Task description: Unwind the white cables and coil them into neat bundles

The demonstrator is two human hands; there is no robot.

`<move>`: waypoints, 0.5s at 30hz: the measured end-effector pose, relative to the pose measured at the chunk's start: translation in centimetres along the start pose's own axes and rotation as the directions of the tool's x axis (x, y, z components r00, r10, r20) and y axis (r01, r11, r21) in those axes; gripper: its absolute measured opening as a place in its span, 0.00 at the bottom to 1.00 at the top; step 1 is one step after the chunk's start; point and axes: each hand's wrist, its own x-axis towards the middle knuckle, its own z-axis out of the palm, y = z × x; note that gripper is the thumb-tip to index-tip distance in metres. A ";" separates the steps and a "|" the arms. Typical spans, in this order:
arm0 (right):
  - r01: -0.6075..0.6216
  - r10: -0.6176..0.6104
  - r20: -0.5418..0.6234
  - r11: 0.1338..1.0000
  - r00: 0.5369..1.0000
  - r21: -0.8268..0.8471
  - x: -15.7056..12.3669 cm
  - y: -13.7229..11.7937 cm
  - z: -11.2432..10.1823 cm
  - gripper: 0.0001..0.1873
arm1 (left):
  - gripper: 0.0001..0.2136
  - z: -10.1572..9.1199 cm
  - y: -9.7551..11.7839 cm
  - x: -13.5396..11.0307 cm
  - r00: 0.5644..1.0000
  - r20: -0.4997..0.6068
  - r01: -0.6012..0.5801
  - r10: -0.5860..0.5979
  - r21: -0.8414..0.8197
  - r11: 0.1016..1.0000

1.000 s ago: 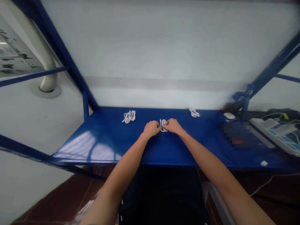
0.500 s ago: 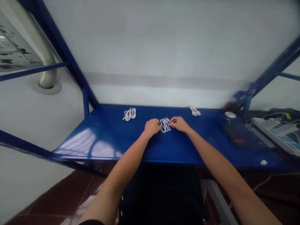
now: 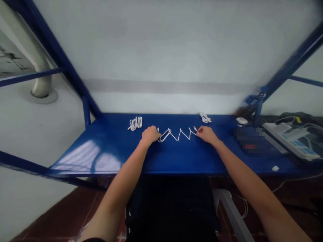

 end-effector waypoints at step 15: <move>-0.219 0.215 -0.068 0.973 0.974 -0.066 -0.1 3.7 -1.2 0.10 | 0.10 -4.7 -18.0 -6.7 0.945 -0.168 0.292 -0.281 0.046 0.955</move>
